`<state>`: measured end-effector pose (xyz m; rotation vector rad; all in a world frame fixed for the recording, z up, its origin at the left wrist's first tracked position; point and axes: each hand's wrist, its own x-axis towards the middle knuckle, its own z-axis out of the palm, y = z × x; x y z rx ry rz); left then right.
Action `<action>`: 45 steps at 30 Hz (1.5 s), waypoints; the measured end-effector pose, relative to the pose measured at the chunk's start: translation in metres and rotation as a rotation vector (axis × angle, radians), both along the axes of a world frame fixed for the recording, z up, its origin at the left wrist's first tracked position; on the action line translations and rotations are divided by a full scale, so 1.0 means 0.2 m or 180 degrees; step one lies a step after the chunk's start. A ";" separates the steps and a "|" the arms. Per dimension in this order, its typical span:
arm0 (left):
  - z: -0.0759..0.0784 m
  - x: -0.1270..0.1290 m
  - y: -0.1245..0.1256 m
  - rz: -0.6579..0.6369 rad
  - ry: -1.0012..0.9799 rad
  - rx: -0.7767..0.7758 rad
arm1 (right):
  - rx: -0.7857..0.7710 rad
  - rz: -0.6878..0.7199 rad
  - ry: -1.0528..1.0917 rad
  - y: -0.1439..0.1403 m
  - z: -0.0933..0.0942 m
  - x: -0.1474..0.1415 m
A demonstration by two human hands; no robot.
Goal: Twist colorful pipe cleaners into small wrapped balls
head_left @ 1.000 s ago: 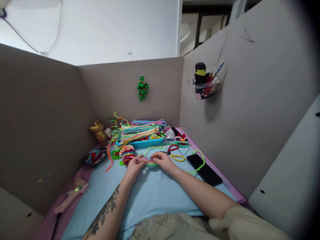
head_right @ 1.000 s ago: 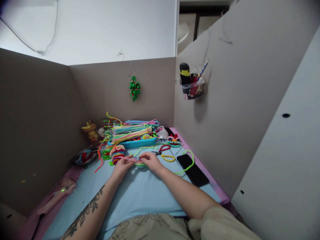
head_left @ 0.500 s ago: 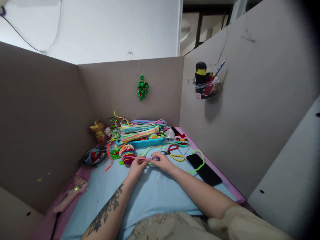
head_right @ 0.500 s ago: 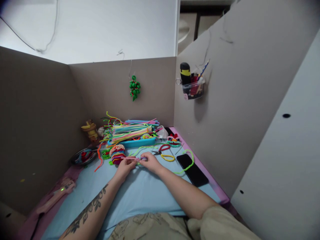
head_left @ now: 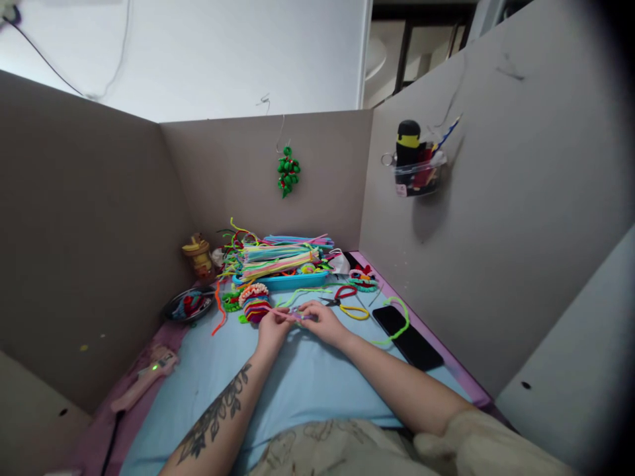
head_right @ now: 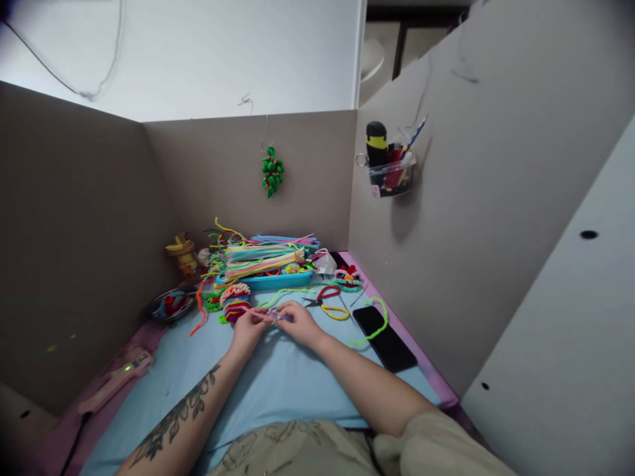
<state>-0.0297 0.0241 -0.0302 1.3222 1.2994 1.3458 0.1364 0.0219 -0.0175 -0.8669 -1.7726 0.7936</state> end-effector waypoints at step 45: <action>0.08 -0.05 0.00 0.0171 0.0570 0.0825 | 0.0295 -0.0619 -0.0145 0.01 0.02 0.00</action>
